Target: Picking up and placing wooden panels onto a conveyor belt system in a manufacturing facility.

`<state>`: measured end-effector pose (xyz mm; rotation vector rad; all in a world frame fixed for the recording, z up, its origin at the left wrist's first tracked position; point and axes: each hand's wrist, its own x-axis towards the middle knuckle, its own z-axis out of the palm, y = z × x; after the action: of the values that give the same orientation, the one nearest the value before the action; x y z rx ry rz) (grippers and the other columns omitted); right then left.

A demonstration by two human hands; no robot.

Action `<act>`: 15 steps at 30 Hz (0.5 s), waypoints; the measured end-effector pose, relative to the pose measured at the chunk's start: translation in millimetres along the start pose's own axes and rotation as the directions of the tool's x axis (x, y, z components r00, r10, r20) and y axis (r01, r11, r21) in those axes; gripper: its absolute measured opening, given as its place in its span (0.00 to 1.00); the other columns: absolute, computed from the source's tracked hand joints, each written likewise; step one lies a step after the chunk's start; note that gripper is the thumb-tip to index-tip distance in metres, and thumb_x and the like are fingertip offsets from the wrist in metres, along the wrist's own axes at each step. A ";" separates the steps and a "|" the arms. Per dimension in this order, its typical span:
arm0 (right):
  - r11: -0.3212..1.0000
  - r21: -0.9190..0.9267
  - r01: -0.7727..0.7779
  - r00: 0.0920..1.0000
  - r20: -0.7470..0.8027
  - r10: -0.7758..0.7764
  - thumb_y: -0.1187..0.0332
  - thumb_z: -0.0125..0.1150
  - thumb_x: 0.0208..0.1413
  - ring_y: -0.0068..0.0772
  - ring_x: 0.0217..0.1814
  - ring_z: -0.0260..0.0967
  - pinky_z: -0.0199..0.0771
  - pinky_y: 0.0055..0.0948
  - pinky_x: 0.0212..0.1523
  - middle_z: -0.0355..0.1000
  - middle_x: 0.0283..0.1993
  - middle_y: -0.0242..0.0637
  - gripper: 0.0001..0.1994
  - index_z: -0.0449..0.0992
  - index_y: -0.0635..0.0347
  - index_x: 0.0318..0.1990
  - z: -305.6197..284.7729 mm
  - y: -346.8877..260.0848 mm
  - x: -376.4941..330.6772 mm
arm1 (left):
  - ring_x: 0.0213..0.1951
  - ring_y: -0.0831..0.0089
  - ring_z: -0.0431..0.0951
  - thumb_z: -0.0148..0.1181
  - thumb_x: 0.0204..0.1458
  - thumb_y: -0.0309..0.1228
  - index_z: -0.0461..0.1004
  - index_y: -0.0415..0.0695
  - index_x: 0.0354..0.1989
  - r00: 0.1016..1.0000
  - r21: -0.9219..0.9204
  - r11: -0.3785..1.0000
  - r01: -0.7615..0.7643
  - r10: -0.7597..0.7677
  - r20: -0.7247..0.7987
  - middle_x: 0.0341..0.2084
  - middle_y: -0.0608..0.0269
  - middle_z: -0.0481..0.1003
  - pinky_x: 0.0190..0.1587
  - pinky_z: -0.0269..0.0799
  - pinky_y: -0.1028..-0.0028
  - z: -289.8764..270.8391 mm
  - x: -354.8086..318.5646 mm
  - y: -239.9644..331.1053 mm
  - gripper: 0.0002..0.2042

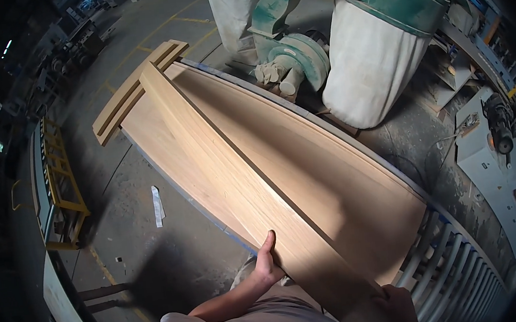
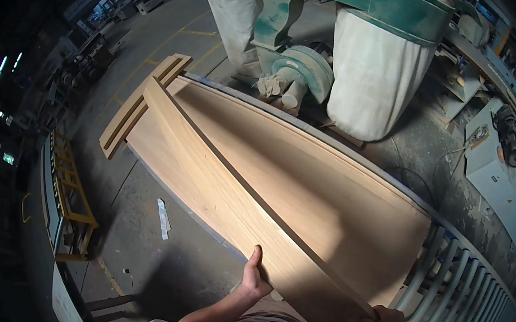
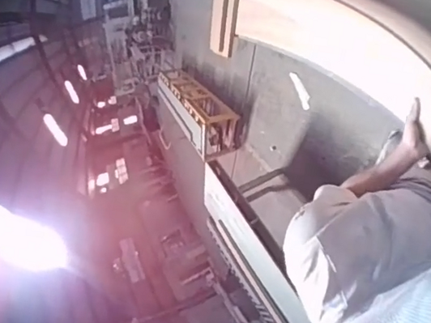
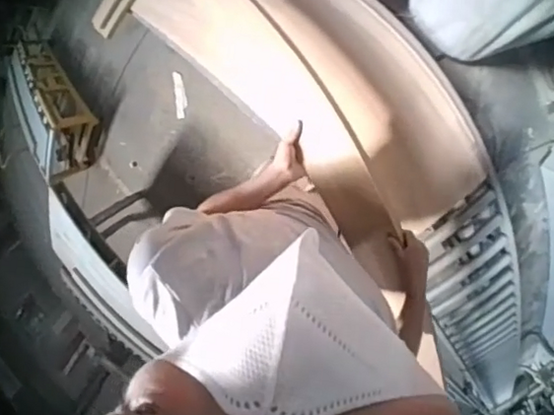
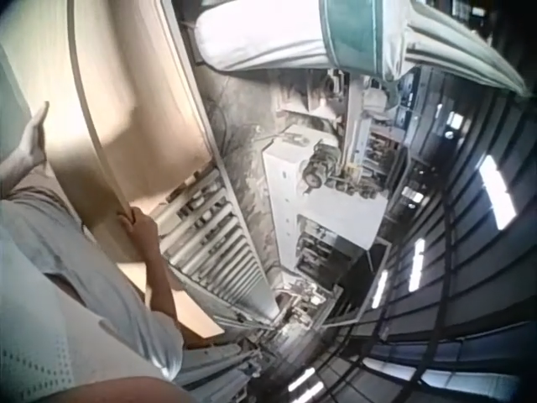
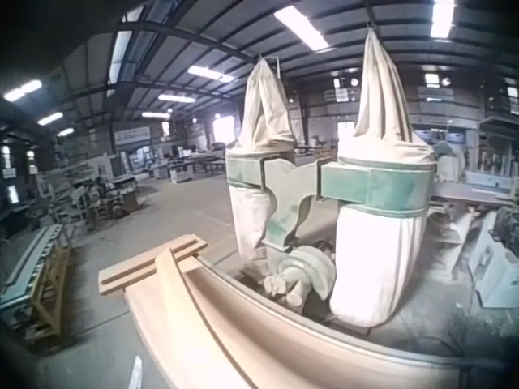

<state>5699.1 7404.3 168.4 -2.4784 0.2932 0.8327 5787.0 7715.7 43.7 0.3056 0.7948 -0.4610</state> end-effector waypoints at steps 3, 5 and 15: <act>0.997 -0.065 0.031 0.999 0.013 -0.030 0.54 0.62 0.42 0.48 0.34 0.73 0.70 0.39 0.34 0.73 0.29 0.48 0.19 0.76 0.62 0.35 -11.7 2.4 38.9 | 0.62 0.52 0.54 0.57 0.50 0.50 0.53 0.46 0.63 1.000 0.022 1.000 0.005 -0.006 0.007 0.61 0.53 0.57 0.62 0.45 0.46 14.9 22.1 14.0 0.36; 0.996 -0.080 0.033 0.999 0.032 -0.031 0.54 0.61 0.43 0.49 0.34 0.72 0.70 0.39 0.34 0.73 0.30 0.49 0.19 0.76 0.62 0.36 -25.5 -0.9 63.7 | 0.62 0.54 0.55 0.60 0.48 0.48 0.53 0.43 0.63 1.000 0.091 0.996 0.014 -0.015 0.017 0.61 0.54 0.57 0.62 0.46 0.50 19.1 45.5 21.6 0.37; 0.994 0.106 0.033 0.996 0.084 -0.042 0.60 0.51 0.50 0.31 0.35 0.74 0.69 0.31 0.36 0.74 0.28 0.47 0.16 0.75 0.65 0.35 -75.9 22.7 173.9 | 0.62 0.64 0.56 0.59 0.51 0.38 0.67 0.40 0.53 0.996 0.145 0.985 -0.090 0.093 -0.012 0.60 0.58 0.60 0.64 0.48 0.63 69.4 147.9 21.8 0.22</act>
<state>5866.6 7337.8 104.9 -2.3366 0.2521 0.8833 5930.7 7663.3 -17.8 0.4798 0.7640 -0.4302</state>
